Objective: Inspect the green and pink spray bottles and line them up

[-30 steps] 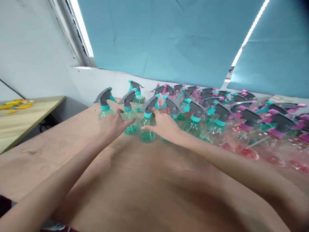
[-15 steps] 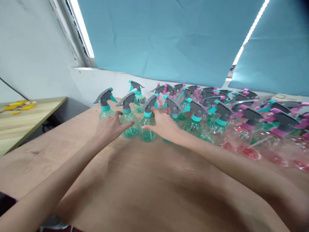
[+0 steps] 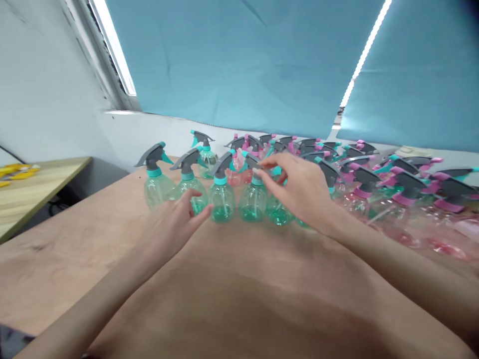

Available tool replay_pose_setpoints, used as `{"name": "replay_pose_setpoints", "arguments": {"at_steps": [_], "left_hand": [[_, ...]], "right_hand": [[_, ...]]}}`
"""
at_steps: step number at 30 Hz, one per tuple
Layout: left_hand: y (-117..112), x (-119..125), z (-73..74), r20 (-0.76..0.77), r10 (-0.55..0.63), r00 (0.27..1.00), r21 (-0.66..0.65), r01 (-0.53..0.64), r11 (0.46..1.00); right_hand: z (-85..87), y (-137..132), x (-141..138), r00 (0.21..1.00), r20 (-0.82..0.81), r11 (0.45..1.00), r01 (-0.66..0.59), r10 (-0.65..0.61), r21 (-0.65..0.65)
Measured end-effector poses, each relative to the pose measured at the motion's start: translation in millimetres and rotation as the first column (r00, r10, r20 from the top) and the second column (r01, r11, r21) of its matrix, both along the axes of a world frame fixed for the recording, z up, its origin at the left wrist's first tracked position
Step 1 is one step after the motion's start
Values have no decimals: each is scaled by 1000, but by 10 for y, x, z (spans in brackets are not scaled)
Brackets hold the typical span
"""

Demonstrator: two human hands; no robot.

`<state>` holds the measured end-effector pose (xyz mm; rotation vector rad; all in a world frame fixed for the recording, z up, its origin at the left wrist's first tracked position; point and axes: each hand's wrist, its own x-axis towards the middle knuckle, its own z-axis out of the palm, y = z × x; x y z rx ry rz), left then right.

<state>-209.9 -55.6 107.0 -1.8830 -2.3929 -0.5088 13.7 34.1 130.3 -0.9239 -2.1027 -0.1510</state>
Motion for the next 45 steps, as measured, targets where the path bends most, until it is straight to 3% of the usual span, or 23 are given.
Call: {"name": "replay_pose_setpoints", "arguments": {"at_steps": [2, 5, 12, 17, 23, 28, 32, 35, 38, 41, 43, 45], "left_hand": [[18, 129, 4, 11, -54, 998, -23, 54, 998], [43, 290, -21, 30, -121, 992, -60, 123, 991], [-46, 521, -140, 95, -262, 960, -100, 271, 957], [-136, 624, -122, 137, -283, 949, -43, 291, 956], [-135, 772, -202, 159, -263, 951, 149, 241, 959], [-102, 1053, -266, 204, -305, 930, 108, 289, 951], [-128, 1236, -264, 245, -427, 870, 126, 408, 904], [-138, 1340, -267, 282, -548, 787, 147, 530, 835], [-93, 1443, -294, 326, -615, 718, 154, 602, 784], [11, 1560, -333, 413, -633, 655, 156, 634, 758], [98, 1650, -358, 477, -618, 625, 149, 636, 757], [186, 1745, -379, 529, -603, 597, 148, 634, 759]], "right_hand": [[113, 102, -11, 992, 34, 993, 118, -118, -6], [195, 286, -138, 965, 192, 971, 206, -181, -122], [187, 431, -295, 941, 300, 969, 204, -154, -142], [250, 244, -204, 940, 309, 968, 198, -142, -157], [317, -176, -19, 938, 329, 965, 175, -104, -193], [369, -520, 182, 937, 348, 957, 131, -34, -258], [380, -660, 510, 979, 199, 924, 39, 41, -380], [272, -629, 914, 1000, -13, 925, -12, 7, -379], [9, -515, 1363, 993, -113, 889, -40, -14, -456], [-357, -415, 1699, 999, -41, 830, -53, 37, -555], [-588, -394, 1800, 987, 65, 787, -76, 146, -612], [-765, -404, 1804, 965, 35, 716, -170, 261, -677]]}}
